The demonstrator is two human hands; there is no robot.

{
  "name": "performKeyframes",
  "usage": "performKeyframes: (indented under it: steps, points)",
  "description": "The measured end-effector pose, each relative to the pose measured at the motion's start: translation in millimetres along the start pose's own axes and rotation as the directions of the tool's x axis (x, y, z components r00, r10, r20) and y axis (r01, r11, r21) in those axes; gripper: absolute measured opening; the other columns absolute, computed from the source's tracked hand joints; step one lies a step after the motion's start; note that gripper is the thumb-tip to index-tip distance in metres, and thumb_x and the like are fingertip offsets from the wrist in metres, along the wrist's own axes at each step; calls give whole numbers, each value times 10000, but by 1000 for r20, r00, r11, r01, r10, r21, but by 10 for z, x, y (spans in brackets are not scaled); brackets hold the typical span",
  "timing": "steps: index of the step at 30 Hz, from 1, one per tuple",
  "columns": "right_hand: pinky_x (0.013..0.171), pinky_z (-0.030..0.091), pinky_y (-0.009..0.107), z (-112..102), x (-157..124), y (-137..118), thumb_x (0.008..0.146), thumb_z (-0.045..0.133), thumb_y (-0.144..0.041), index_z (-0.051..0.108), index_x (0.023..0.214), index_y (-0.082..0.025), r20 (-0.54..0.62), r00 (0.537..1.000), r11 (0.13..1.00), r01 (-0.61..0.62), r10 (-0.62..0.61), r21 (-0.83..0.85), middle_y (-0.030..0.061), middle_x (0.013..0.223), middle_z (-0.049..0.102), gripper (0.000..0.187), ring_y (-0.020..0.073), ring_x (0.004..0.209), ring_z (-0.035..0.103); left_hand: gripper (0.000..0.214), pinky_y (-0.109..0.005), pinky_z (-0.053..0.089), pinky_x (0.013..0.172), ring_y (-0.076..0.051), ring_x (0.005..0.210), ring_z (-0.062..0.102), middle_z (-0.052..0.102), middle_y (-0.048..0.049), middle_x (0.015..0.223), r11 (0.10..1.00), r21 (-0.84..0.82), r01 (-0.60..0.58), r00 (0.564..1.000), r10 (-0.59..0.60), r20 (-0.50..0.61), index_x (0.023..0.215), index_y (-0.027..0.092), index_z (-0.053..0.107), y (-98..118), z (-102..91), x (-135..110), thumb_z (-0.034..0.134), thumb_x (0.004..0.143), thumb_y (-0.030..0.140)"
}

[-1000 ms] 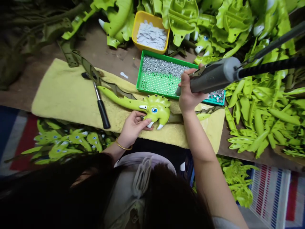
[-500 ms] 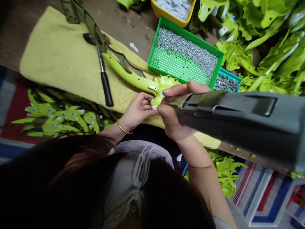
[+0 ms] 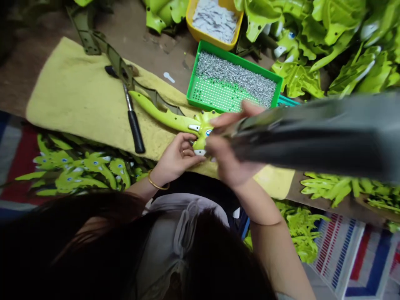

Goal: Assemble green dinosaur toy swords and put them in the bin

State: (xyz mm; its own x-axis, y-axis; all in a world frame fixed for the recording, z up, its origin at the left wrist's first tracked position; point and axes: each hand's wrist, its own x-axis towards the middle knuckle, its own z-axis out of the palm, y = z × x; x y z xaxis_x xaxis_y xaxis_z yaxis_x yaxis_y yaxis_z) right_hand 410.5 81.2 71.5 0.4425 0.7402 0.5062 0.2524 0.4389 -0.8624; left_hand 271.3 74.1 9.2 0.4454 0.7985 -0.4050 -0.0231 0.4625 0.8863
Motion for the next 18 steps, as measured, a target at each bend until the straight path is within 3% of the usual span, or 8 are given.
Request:
performKeyframes:
  steps: [2,3,4,8,12,14,18]
  points:
    - [395,344,224,-11,325,166,808,691,-402,575,1098,-385,-254,944,967,239,-211,84,-110,814,642,313,40,473,475,522,-225,486,533,-114,544,605,575,73,643,980,189,-65,997,59,39,1033,219,521,21,-52,-9,836,623,282]
    - [409,322,221,-29,472,297,818,690,-366,571,1088,-352,-340,903,948,307,-262,85,-103,776,619,296,31,457,444,519,-232,491,538,-121,547,609,586,68,640,952,284,-111,993,98,57,1034,222,533,30,-73,-7,842,629,321]
    - [423,332,231,-56,593,446,817,695,-364,550,1102,-329,-394,884,954,296,-252,53,-89,783,602,322,36,465,433,502,-234,489,535,-124,541,606,589,67,627,917,366,-155,988,137,76,1021,225,545,38,-90,-1,842,636,353]
    - [598,485,338,-224,720,972,843,588,-593,461,1253,-295,-341,938,988,12,-65,-157,3,943,593,523,98,573,479,398,-233,473,503,-118,489,586,575,74,590,816,526,-242,970,204,130,941,229,563,40,-118,39,825,665,344]
    - [693,535,383,-323,578,1102,832,483,-713,470,1261,-323,-163,980,953,-157,117,-259,14,915,599,579,141,669,549,424,-243,498,499,-126,472,597,572,71,585,811,528,-252,968,212,135,961,222,550,14,-108,32,826,659,335]
    - [651,534,363,-301,582,1055,819,472,-733,464,1261,-349,-199,977,947,-134,77,-292,2,876,598,585,130,634,535,459,-245,512,503,-137,488,613,574,69,574,832,506,-227,974,207,96,1001,217,527,5,-92,7,815,671,351]
    - [449,438,297,-174,708,789,807,534,-702,512,1171,-318,-350,910,948,119,-222,-294,-20,862,595,530,73,481,465,478,-224,522,514,-125,510,627,590,62,605,861,473,-185,979,202,16,1017,200,497,-10,-49,-28,803,678,343]
